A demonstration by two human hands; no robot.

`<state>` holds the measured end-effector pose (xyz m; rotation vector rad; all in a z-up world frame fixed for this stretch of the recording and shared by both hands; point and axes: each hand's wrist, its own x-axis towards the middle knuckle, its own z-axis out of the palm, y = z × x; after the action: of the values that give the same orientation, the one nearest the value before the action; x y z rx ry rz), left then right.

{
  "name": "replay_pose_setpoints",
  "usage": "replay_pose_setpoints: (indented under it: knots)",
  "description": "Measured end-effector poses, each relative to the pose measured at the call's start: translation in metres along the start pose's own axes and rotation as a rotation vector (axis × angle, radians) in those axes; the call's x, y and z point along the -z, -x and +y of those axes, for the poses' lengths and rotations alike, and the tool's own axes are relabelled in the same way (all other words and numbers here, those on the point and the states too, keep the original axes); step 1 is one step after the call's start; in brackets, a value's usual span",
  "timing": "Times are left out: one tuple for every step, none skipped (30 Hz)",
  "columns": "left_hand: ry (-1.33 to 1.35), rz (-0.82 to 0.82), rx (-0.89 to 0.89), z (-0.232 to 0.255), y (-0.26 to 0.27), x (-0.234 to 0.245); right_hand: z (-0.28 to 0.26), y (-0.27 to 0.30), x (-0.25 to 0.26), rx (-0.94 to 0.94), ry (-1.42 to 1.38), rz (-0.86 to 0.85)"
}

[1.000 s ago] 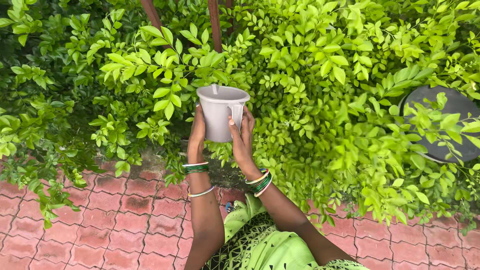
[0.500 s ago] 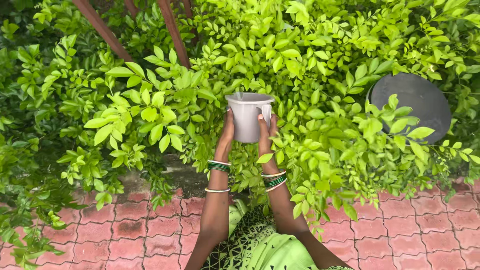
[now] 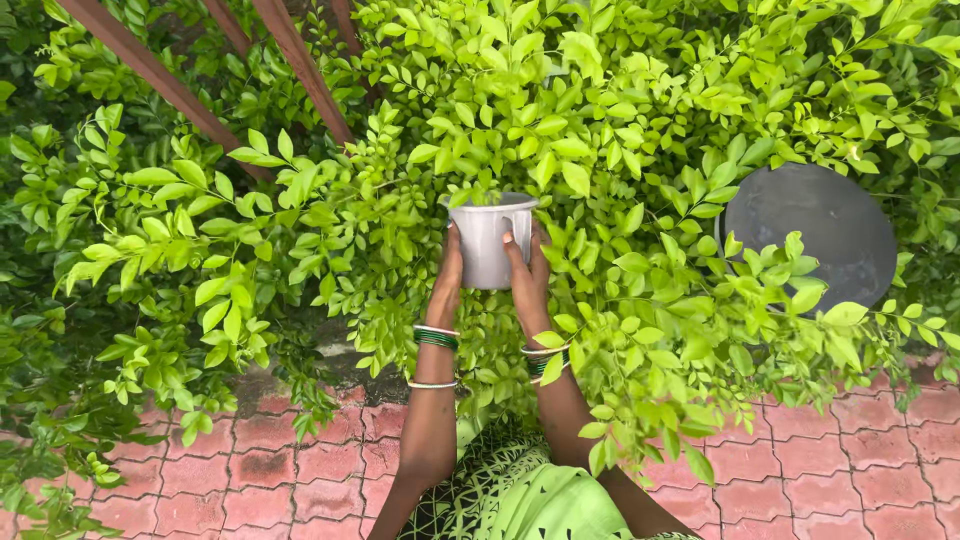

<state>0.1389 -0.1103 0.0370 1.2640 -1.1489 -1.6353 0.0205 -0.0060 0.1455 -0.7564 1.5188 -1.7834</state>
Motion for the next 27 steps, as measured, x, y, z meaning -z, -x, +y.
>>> replay_pose_setpoints:
  knots:
    - [0.001,0.007,-0.001,-0.002,-0.002,0.008,0.002,-0.002,-0.004,0.003,0.04,-0.055]
    - [-0.002,0.038,-0.016,-0.003,-0.001,0.018,0.005,-0.004,-0.008,0.007,0.081,-0.111]
    - [-0.004,0.071,-0.034,-0.003,0.0,0.026,0.01,-0.005,-0.012,0.006,0.078,-0.121]
    - [-0.003,0.081,-0.036,-0.003,0.003,0.033,0.015,-0.005,-0.016,0.021,0.089,-0.161]
    - [0.037,0.089,-0.005,-0.003,0.007,0.041,0.023,-0.005,-0.021,0.037,0.1,-0.2]
    - [0.077,0.096,0.025,-0.002,0.01,0.048,0.03,-0.005,-0.027,0.036,0.098,-0.211]
    - [0.078,0.105,0.024,-0.002,0.012,0.054,0.038,-0.005,-0.032,0.077,0.198,-0.206]
    - [0.089,0.124,0.05,-0.002,0.014,0.06,0.043,-0.006,-0.037,0.118,0.297,-0.201]
    - [0.101,0.142,0.08,-0.004,0.016,0.065,0.046,-0.005,-0.038,0.115,0.299,-0.21]
    - [0.104,0.151,0.083,-0.005,0.017,0.07,0.047,-0.004,-0.04,0.088,0.285,-0.236]
    - [0.102,0.156,0.068,-0.004,0.016,0.073,0.047,-0.004,-0.041,0.063,0.27,-0.259]
    - [0.1,0.162,0.053,-0.004,0.016,0.074,0.046,-0.005,-0.042,0.061,0.271,-0.264]
    - [0.1,0.163,0.054,-0.003,0.015,0.074,0.045,-0.005,-0.042,0.035,0.235,-0.277]
    - [0.084,0.163,0.076,-0.001,0.015,0.073,0.045,-0.006,-0.042,0.009,0.2,-0.29]
    - [0.067,0.162,0.1,0.002,0.016,0.071,0.046,-0.006,-0.039,0.005,0.2,-0.288]
    - [0.066,0.161,0.103,0.003,0.018,0.067,0.048,-0.007,-0.036,0.034,0.196,-0.275]
    - [0.054,0.158,0.087,0.003,0.018,0.062,0.052,-0.008,-0.032,0.063,0.193,-0.258]
    - [0.043,0.154,0.071,0.003,0.017,0.056,0.055,-0.011,-0.028,0.061,0.195,-0.252]
    - [0.041,0.146,0.074,0.001,0.013,0.05,0.058,-0.014,-0.025,0.058,0.212,-0.211]
    - [0.038,0.116,0.069,-0.002,0.008,0.044,0.061,-0.017,-0.02,0.056,0.23,-0.169]
    - [0.034,0.086,0.063,-0.007,0.002,0.037,0.062,-0.019,-0.014,0.054,0.233,-0.159]
    - [0.032,0.076,0.067,-0.014,-0.003,0.03,0.062,-0.021,-0.006,0.026,0.201,-0.142]
    - [-0.007,0.069,0.095,-0.02,-0.01,0.023,0.062,-0.023,-0.001,-0.001,0.17,-0.124]
    - [-0.046,0.062,0.123,-0.027,-0.016,0.017,0.061,-0.027,0.003,-0.001,0.172,-0.114]
    - [-0.05,0.052,0.126,-0.032,-0.022,0.01,0.061,-0.031,0.007,0.051,0.216,-0.048]
    - [-0.1,0.034,0.097,-0.035,-0.027,0.003,0.06,-0.032,0.01,0.102,0.261,0.017]
    - [-0.149,0.013,0.067,-0.036,-0.03,-0.002,0.058,-0.03,0.014,0.103,0.264,0.029]
